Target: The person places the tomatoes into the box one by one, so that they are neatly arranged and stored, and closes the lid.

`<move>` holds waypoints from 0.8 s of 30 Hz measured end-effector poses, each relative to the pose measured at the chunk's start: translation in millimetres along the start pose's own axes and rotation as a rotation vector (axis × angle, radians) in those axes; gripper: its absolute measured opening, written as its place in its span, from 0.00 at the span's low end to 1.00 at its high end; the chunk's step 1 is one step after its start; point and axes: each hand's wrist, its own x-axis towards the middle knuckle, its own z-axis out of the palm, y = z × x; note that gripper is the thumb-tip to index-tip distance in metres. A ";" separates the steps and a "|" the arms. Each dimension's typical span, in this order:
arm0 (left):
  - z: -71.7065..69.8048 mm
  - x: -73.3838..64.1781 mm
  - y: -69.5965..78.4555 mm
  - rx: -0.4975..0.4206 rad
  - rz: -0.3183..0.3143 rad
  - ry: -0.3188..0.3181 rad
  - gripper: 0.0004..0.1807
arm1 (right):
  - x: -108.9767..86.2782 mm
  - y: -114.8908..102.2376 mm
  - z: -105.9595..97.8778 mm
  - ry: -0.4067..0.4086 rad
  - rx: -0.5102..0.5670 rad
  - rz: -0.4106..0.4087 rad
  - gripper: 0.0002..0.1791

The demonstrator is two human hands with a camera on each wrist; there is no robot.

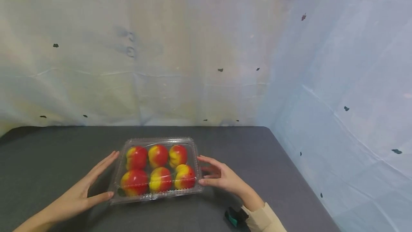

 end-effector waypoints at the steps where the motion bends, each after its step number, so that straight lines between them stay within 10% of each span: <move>1: 0.3 -1.1 0.1 0.018 -0.030 0.008 0.48 | -1.3 -1.1 0.5 0.003 0.003 0.035 0.36; 8: -7.0 -1.4 2.9 -0.151 -0.228 -0.182 0.42 | -4.6 -10.3 1.0 -0.030 0.086 0.158 0.37; 17: -8.2 -1.7 5.2 -0.612 -0.322 -0.315 0.45 | -4.7 -13.7 6.9 -0.097 0.369 0.194 0.41; 24: -6.9 -4.6 5.8 -0.735 -0.303 -0.343 0.46 | -6.4 -15.1 8.3 -0.099 0.453 0.218 0.42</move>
